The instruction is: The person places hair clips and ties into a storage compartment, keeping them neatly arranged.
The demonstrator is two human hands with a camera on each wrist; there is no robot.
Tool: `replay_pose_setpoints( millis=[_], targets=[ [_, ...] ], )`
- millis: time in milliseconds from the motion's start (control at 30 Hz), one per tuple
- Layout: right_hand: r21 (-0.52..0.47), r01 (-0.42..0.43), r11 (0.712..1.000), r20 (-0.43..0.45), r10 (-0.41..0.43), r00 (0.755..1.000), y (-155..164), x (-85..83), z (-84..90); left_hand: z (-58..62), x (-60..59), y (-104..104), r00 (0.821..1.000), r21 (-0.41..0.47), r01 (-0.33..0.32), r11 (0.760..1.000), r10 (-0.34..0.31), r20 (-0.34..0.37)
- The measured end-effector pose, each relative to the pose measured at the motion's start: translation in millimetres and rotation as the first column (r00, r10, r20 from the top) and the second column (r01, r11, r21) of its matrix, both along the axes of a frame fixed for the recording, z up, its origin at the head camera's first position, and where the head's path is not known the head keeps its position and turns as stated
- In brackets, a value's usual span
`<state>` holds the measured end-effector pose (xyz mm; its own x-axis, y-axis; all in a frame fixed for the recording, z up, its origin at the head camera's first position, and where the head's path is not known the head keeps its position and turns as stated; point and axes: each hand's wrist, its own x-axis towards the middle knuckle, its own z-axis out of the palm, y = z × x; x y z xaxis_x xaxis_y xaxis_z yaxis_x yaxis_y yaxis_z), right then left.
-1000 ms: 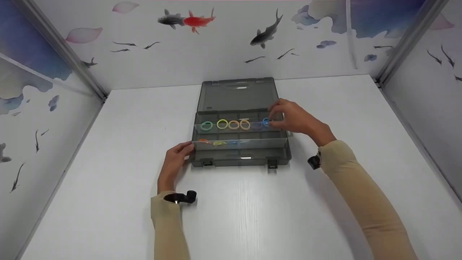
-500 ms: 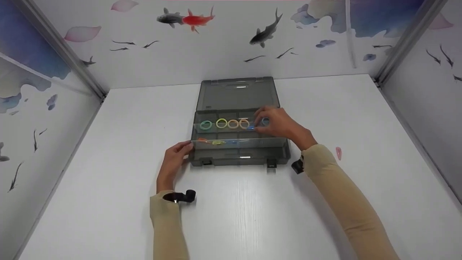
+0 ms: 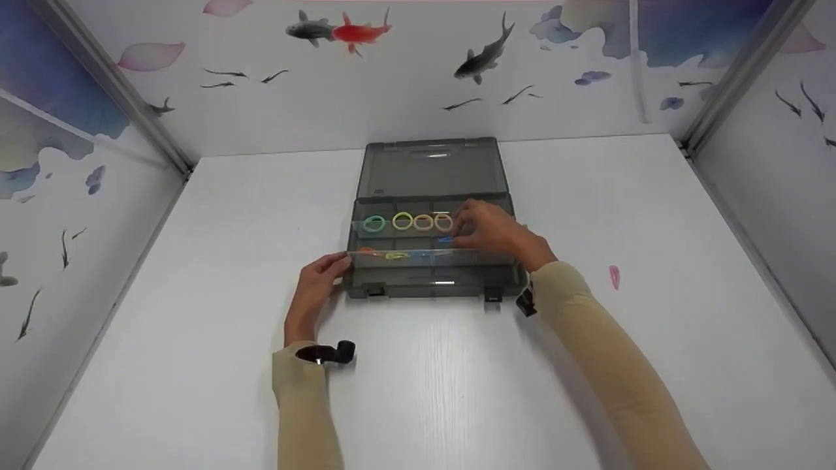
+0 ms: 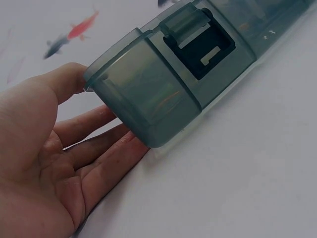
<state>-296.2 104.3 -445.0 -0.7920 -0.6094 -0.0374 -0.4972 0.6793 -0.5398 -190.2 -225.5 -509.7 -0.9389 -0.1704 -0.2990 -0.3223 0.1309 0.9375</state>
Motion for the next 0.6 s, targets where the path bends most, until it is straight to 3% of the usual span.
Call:
replay_pose_setpoints(
  millis=[367,600],
  targets=[
    [0.105,-0.019,0.994,-0.037,0.024,0.999,-9,-4.4,-5.5,-2.2,0.9,-1,1.0,0.008,0.009,1.0,-0.009,-0.006],
    [0.147,0.024,0.989,-0.03,-0.02,0.999,-13,-7.3,-6.1,-0.4,0.4,-1,1.0,0.0,0.014,1.0,-0.014,0.0]
  ],
)
